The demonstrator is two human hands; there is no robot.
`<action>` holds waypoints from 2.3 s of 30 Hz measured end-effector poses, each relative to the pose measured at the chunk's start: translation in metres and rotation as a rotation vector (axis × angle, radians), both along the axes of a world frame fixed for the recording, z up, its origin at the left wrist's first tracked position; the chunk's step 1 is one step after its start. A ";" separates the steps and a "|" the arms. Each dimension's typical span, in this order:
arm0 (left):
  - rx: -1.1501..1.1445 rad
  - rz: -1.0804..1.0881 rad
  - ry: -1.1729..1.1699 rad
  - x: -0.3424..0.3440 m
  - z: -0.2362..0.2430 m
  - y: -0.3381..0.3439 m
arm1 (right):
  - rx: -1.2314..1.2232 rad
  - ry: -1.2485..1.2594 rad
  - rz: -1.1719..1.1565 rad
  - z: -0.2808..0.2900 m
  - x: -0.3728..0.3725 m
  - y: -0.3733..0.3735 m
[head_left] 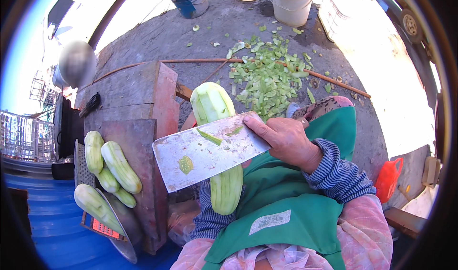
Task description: The person peels a large green vegetable by hand using a cleaver, removing long strips of skin.
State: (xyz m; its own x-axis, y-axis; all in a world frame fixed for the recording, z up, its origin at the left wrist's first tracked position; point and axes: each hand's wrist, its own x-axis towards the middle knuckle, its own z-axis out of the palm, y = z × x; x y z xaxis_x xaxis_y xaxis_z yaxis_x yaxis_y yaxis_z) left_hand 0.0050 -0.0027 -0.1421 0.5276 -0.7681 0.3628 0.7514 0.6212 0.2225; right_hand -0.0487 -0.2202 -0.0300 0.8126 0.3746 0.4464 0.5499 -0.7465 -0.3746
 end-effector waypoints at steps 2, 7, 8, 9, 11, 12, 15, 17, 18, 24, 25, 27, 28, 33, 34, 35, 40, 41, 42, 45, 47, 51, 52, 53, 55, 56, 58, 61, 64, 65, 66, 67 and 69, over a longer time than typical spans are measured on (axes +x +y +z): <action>-0.006 -0.013 0.011 0.000 0.000 0.001 | 0.023 -0.041 -0.005 -0.004 0.004 0.003; -0.047 -0.061 0.026 -0.002 -0.001 -0.001 | 0.059 -0.039 -0.086 -0.013 0.014 0.001; -0.062 -0.066 0.025 -0.003 -0.002 0.000 | 0.054 -0.035 -0.111 -0.016 0.017 0.000; -0.083 -0.086 0.024 -0.003 -0.003 -0.001 | 0.048 -0.032 -0.134 -0.020 0.019 -0.003; -0.136 -0.111 -0.006 -0.003 -0.004 0.006 | 0.064 -0.035 -0.151 -0.025 0.030 -0.002; -0.162 -0.123 -0.003 -0.007 -0.005 0.004 | 0.069 0.008 -0.188 -0.021 0.028 -0.003; -0.057 0.073 0.099 -0.028 0.004 0.005 | 0.416 0.389 -0.184 -0.024 0.022 -0.004; 0.043 0.119 0.257 -0.039 0.017 0.008 | 0.874 0.918 0.007 -0.030 0.021 -0.014; 0.119 0.197 0.349 -0.045 0.027 0.010 | 1.061 1.003 -0.004 -0.026 0.018 -0.011; 0.586 0.495 0.414 -0.056 0.078 0.065 | 1.341 1.122 -0.177 -0.053 0.030 -0.028; 0.662 0.594 0.373 -0.061 0.106 0.078 | 1.337 1.144 -0.179 -0.063 0.033 -0.030; 0.840 0.817 0.329 -0.066 0.129 0.102 | 1.339 1.183 -0.182 -0.075 0.035 -0.026; 0.944 0.944 0.327 -0.068 0.130 0.114 | 1.346 1.190 -0.200 -0.080 0.035 -0.025; 0.935 1.111 0.440 -0.106 0.161 0.160 | 1.305 1.217 -0.238 -0.087 0.041 -0.013; 0.904 1.126 0.482 -0.116 0.176 0.167 | 1.292 1.204 -0.241 -0.086 0.043 -0.008; 0.884 1.168 0.473 -0.123 0.190 0.174 | 1.317 1.198 -0.239 -0.088 0.044 -0.009; 0.974 1.517 0.420 -0.183 0.265 0.228 | 1.305 1.245 -0.209 -0.093 0.056 0.004; 1.017 1.571 0.460 -0.193 0.277 0.241 | 1.307 1.250 -0.209 -0.093 0.056 0.005; 1.082 1.596 0.384 -0.206 0.283 0.265 | 1.319 1.259 -0.206 -0.094 0.055 0.005; 1.320 1.893 0.375 -0.222 0.296 0.309 | 1.285 1.294 -0.163 -0.106 0.061 -0.001; 1.552 1.893 0.248 -0.235 0.298 0.341 | 1.281 1.287 -0.167 -0.101 0.059 0.006; 1.889 1.875 0.272 -0.248 0.283 0.384 | 1.282 1.272 -0.176 -0.107 0.061 0.004; 1.949 1.866 0.302 -0.248 0.279 0.387 | 1.279 1.267 -0.181 -0.105 0.060 0.004; 2.010 1.857 0.332 -0.248 0.277 0.389 | 1.304 1.243 -0.172 -0.101 0.059 0.005; 2.092 1.803 0.331 -0.244 0.283 0.385 | 1.322 1.228 -0.184 -0.099 0.061 0.006; 2.151 1.761 0.319 -0.244 0.287 0.383 | 1.324 1.229 -0.205 -0.101 0.058 0.003; 2.269 1.659 0.289 -0.247 0.295 0.381 | 1.317 1.219 -0.163 -0.102 0.060 0.004; 3.043 1.546 -0.082 -0.229 0.304 0.332 | 1.300 1.201 -0.161 -0.101 0.060 -0.002; 2.925 1.704 -0.768 -0.190 0.306 0.256 | 1.319 1.134 -0.220 -0.093 0.062 -0.014; 2.782 1.739 -0.898 -0.178 0.299 0.231 | 1.327 1.116 -0.236 -0.089 0.064 -0.018; 2.685 1.716 -0.984 -0.169 0.284 0.215 | 1.342 1.094 -0.260 -0.079 0.069 -0.019; 2.577 1.687 -1.062 -0.159 0.270 0.200 | 1.374 1.071 -0.227 -0.076 0.075 -0.029; 2.344 1.657 -1.075 -0.128 0.234 0.170 | 1.441 0.965 -0.260 -0.059 0.085 -0.051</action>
